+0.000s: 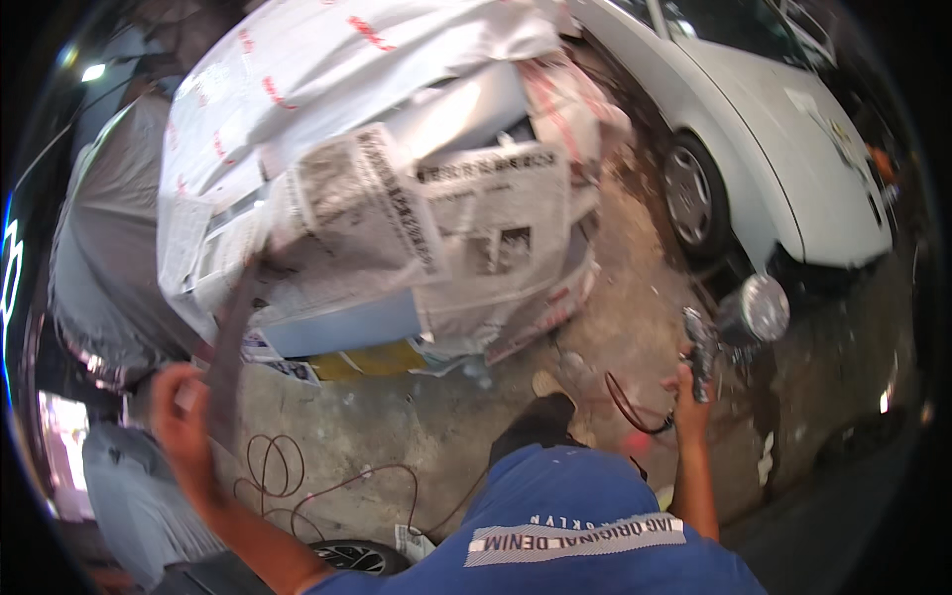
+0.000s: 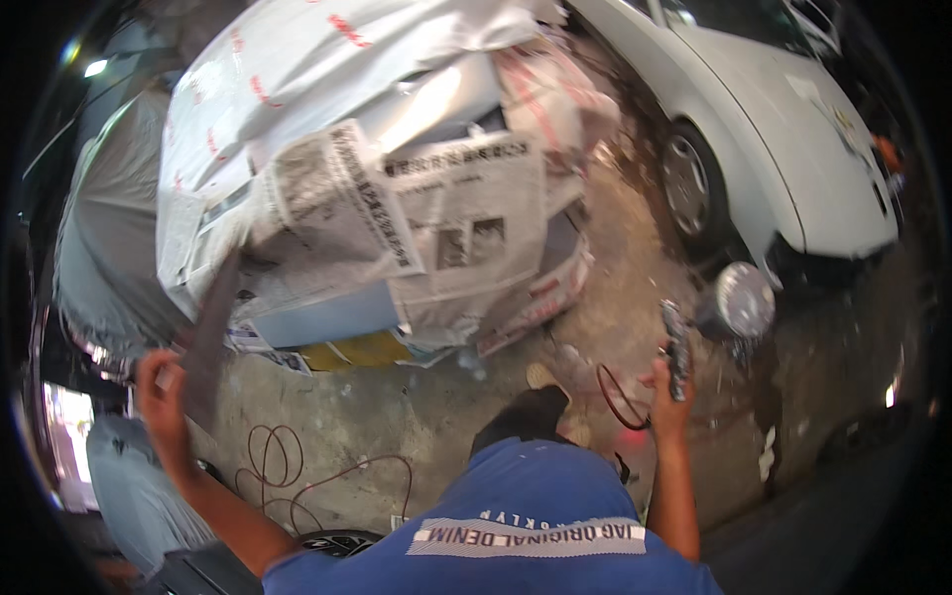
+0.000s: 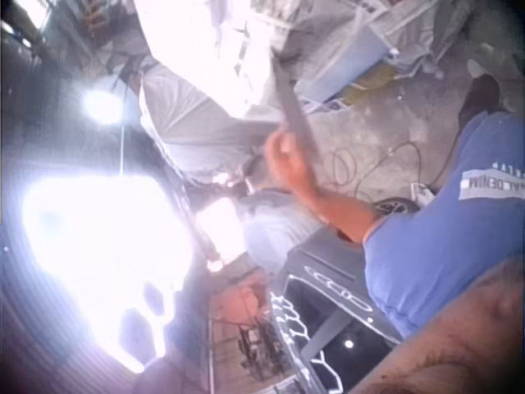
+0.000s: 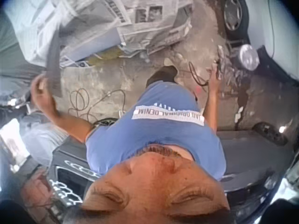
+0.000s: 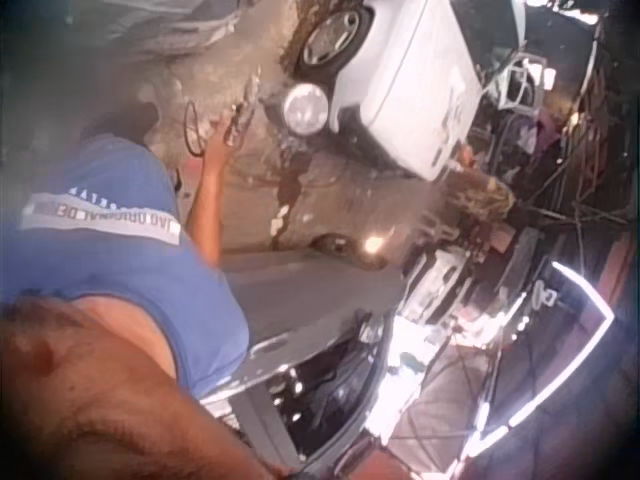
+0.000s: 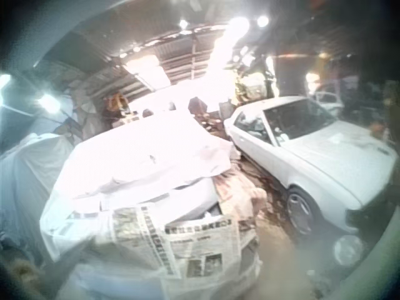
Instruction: The person walks through a garage, picks up a spray gun, and adjusts its nozzle. They then remove a sheet of newspaper from a car hood covered with masking materials.
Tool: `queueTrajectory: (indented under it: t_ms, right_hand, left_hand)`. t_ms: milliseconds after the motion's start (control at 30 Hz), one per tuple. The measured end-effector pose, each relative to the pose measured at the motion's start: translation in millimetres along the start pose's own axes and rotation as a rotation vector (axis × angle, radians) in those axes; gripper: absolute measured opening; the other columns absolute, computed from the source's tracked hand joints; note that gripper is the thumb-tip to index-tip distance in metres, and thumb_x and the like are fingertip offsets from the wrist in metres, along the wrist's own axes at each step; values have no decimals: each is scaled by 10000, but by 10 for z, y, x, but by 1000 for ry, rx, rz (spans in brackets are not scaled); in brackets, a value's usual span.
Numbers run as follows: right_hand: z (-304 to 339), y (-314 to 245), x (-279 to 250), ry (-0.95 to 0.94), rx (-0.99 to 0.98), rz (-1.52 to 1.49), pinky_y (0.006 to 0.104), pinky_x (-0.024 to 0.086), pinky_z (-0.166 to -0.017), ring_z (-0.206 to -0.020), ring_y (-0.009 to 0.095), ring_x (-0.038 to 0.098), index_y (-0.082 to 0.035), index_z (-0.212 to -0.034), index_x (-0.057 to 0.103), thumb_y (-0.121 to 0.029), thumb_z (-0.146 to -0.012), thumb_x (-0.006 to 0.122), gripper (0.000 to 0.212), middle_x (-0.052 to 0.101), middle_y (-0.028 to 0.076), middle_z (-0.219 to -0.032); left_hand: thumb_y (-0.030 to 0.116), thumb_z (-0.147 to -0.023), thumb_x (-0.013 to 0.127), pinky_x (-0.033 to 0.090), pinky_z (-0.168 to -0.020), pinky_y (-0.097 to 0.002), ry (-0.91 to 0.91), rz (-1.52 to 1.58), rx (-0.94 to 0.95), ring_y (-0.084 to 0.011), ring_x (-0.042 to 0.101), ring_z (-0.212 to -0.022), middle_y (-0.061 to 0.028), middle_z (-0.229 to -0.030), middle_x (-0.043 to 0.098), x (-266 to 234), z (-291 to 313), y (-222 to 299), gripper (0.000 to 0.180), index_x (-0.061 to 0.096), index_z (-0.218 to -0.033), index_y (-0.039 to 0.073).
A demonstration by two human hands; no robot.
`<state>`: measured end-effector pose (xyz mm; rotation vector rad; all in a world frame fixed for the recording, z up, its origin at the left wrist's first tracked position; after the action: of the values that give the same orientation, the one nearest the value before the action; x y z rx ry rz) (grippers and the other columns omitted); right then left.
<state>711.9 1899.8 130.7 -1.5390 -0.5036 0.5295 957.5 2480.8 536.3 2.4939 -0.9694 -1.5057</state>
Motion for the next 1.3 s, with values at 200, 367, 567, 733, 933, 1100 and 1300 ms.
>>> queueTrajectory:
  t_ms: [200, 367, 567, 733, 933, 1100, 1300]
  right_hand:
    - [669, -360, 252, -194, 48, -78, 273, 576, -706, -859, 112, 645, -55, -1503, 436, -60, -961, 640, 579, 636, 95, -1285]
    - [1086, -519, 476, -369, 21, -26, 317, 574, -805, -966, 188, 678, -49, -1511, 420, -88, -949, 669, 616, 611, 161, -1347]
    - [1555, -488, 450, -479, -47, 137, 405, 463, -1063, -1315, 360, 553, -63, -1506, 431, -190, -935, 701, 644, 540, 209, -1445]
    - [1698, -575, 303, -564, -158, 184, 401, 443, -1087, -1319, 355, 548, -54, -1497, 438, -155, -921, 702, 641, 532, 213, -1450]
    - [1588, -397, 11, -369, -23, 47, 390, 431, -1096, -1335, 320, 544, -23, -1491, 438, -142, -931, 686, 624, 534, 197, -1463]
    - [1295, -403, 19, -351, -37, 39, 388, 406, -1115, -1359, 312, 522, -7, -1488, 439, -153, -940, 686, 619, 534, 203, -1463]
    - [595, -46, -199, -178, 201, 30, 328, 527, -940, -1169, 240, 638, -36, -1508, 426, -160, -954, 679, 622, 579, 184, -1408]
  left_hand:
    - [15, -837, 663, 562, -785, -396, -844, 222, 298, -304, 706, -913, -118, -991, 719, 2195, 1522, 1825, 267, 682, -1094, 84]
    - [109, -894, 647, 557, -772, -424, -1262, 483, 515, -333, 690, -903, -125, -992, 714, 2769, 2271, 2662, 260, 674, -1153, 107]
    - [227, -1010, 592, 553, -901, -377, -1892, 1058, 325, -249, 710, -1026, -138, -1128, 720, 2814, 2635, 3054, 268, 644, -1189, 34]
    - [203, -927, 687, 379, -1135, -440, -1619, 1134, 47, -281, 460, -1388, -135, -1405, 578, 3832, 2598, 1908, 447, 588, -1347, 84]
    - [223, -842, 756, 217, -1227, -458, -1500, 1130, 296, -301, 267, -1516, -127, -1499, 501, 4011, 2955, 2291, 546, 598, -1353, 116]
    - [104, -920, 631, 264, -1211, -440, -1701, 1264, -423, -297, 523, -1343, -127, -1373, 608, 4659, 3239, 2060, 387, 635, -1306, 93]
    - [51, -907, 674, 484, -1009, -336, -1374, 1385, 16, -194, 628, -1162, -96, -1159, 700, 4980, 2417, 2164, 205, 682, -1112, 45]
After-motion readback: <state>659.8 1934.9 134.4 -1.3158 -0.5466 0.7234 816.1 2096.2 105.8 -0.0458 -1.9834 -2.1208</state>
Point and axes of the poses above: each hand's wrist, its own z-axis away from the middle knuckle, its own x-axis out of the palm, y = z × x, the point moved 10 cm from there along -z, towards the middle knuckle
